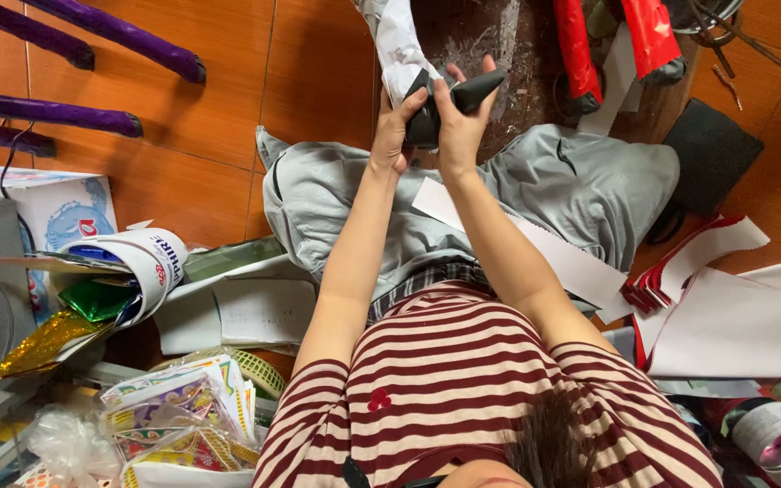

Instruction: Assembling and applying colored tape to a papercraft giraffe model.

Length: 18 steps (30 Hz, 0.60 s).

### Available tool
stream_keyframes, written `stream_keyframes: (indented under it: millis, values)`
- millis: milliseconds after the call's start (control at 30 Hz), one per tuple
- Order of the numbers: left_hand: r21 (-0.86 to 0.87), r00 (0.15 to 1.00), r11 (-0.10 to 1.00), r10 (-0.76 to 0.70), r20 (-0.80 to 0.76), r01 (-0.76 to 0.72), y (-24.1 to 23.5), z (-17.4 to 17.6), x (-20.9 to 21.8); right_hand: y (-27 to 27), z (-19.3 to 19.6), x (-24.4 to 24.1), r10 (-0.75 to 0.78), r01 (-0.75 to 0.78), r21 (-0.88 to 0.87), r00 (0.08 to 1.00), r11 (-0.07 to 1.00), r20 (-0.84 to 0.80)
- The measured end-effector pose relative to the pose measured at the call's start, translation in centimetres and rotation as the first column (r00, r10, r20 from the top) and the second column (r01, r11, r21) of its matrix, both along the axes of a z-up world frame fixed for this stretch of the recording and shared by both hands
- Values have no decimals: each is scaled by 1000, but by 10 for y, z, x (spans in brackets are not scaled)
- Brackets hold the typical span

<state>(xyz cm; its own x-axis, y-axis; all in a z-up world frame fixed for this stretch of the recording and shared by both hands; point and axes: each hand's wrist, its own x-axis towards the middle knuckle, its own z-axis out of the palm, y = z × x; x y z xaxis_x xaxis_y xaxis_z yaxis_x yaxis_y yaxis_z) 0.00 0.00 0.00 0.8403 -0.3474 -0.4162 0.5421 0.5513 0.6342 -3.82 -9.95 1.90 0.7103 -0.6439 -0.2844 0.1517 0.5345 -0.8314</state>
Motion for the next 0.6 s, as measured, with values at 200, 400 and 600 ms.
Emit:
stream_keyframes:
  millis: [200, 400, 600]
  values:
    - [-53, 998, 997, -56, -29, 54, 10, -13, 4, -29, -18, 29, 332, -346, -281, 938, 895, -100]
    - [-81, 987, 985, -158, -43, 154, 17, -23, 8, -40, -10, 60, 650, -719, -353, 693, 598, -312]
    - [32, 928, 939, -332, -170, 342, 25, -6, 13, -37, -15, 63, 734, -780, -417, 604, 466, -311]
